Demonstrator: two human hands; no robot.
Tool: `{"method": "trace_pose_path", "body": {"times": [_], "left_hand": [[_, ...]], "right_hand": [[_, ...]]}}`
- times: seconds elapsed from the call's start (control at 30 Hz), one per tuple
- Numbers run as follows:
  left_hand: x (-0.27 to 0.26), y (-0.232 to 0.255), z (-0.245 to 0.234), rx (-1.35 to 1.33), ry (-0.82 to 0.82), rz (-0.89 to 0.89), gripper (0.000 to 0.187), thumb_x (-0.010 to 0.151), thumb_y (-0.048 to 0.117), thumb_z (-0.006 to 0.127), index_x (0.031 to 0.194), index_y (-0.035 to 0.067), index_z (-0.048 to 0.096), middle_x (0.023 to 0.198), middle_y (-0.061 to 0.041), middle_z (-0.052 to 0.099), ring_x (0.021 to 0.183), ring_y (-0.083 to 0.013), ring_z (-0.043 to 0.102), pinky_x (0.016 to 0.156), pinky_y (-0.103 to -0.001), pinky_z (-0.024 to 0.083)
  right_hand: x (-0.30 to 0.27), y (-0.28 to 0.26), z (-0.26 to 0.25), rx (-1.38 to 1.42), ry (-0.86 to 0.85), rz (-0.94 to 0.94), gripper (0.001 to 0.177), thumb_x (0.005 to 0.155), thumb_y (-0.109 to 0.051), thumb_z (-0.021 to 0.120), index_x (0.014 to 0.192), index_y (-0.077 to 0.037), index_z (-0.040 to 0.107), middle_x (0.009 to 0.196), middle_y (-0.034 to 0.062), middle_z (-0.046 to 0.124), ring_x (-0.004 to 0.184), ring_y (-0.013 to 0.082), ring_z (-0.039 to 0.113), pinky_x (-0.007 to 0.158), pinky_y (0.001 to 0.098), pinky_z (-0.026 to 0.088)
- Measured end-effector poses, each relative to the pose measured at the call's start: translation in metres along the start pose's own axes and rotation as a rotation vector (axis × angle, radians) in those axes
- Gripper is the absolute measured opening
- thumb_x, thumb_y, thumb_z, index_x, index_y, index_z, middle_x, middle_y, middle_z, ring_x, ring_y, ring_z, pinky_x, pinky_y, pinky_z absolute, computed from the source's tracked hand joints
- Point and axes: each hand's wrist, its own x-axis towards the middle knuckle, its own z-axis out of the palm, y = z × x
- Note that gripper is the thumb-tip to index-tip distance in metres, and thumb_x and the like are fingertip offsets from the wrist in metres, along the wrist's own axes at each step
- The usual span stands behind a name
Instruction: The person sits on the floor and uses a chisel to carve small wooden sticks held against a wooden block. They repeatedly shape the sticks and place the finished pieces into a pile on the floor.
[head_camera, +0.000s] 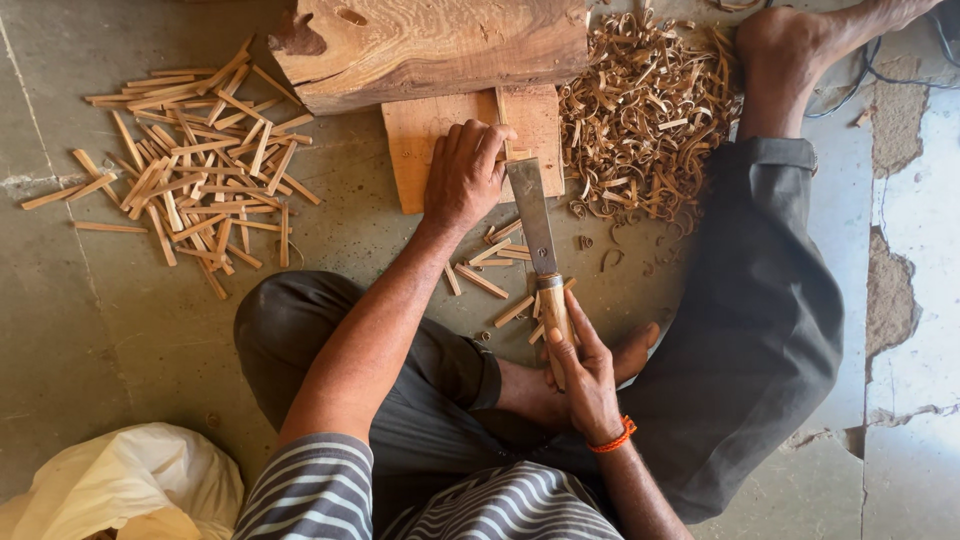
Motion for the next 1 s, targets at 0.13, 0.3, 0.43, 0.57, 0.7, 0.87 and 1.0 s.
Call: {"method": "trace_pose_path", "body": {"times": [0.13,0.3,0.43,0.57,0.7,0.87,1.0], "left_hand": [[-0.002,-0.002,0.002,0.011,-0.007,0.007,0.043,0.085,0.003,0.079,0.12,0.017,0.057,0.1,-0.003,0.055,0.097,-0.0227,0.057,0.084,-0.042,0.046],[-0.002,-0.004,0.005,0.01,-0.03,0.003,0.048,0.082,0.004,0.081,0.121,0.017,0.057,0.101,-0.003,0.056,0.098,-0.0225,0.057,0.084,-0.042,0.046],[-0.001,-0.004,0.004,0.021,-0.028,0.014,0.049,0.082,0.005,0.082,0.121,0.017,0.057,0.101,-0.003,0.055,0.098,-0.0226,0.057,0.083,-0.042,0.045],[-0.001,-0.002,0.003,0.02,-0.035,0.022,0.049,0.081,0.006,0.082,0.122,0.017,0.057,0.101,-0.003,0.055,0.097,-0.0225,0.056,0.083,-0.042,0.044],[-0.003,-0.004,0.004,0.04,-0.037,0.02,0.046,0.084,0.005,0.081,0.122,0.017,0.057,0.099,-0.002,0.054,0.096,-0.0221,0.056,0.083,-0.042,0.044],[-0.005,-0.009,0.012,0.033,-0.028,0.031,0.043,0.084,0.004,0.078,0.119,0.018,0.057,0.097,-0.002,0.054,0.093,-0.0218,0.055,0.081,-0.041,0.044],[-0.006,-0.013,0.023,0.116,-0.029,0.084,0.028,0.096,-0.001,0.073,0.102,0.024,0.062,0.087,0.003,0.05,0.084,-0.0163,0.053,0.076,-0.033,0.046]], "right_hand": [[0.001,-0.005,-0.005,-0.026,0.019,0.005,0.063,0.1,-0.022,0.059,0.159,-0.013,0.04,0.082,0.0056,0.062,0.057,0.0085,0.051,0.049,0.0222,0.042],[0.001,-0.005,-0.006,0.015,0.021,0.0,0.06,0.101,-0.022,0.057,0.158,-0.012,0.042,0.085,0.0063,0.065,0.059,0.0089,0.053,0.05,0.022,0.043],[0.002,-0.002,-0.006,0.05,0.02,-0.002,0.06,0.101,-0.022,0.057,0.158,-0.012,0.042,0.083,0.0068,0.064,0.059,0.0094,0.053,0.05,0.0223,0.044],[0.004,0.003,-0.007,0.058,0.015,0.014,0.062,0.1,-0.023,0.058,0.159,-0.013,0.04,0.081,0.0062,0.063,0.057,0.0092,0.052,0.049,0.0223,0.043],[0.006,0.006,-0.005,0.01,0.034,0.0,0.062,0.1,-0.024,0.059,0.158,-0.012,0.041,0.08,0.0054,0.063,0.057,0.0084,0.052,0.048,0.0217,0.043],[0.007,0.002,-0.01,0.024,0.055,-0.027,0.06,0.099,-0.02,0.06,0.156,-0.01,0.044,0.087,0.0026,0.067,0.063,0.0069,0.054,0.05,0.0207,0.042],[0.007,-0.003,-0.008,0.0,0.025,-0.049,0.06,0.101,-0.019,0.061,0.158,-0.012,0.045,0.084,0.0015,0.063,0.061,0.0059,0.051,0.049,0.02,0.042]]}}
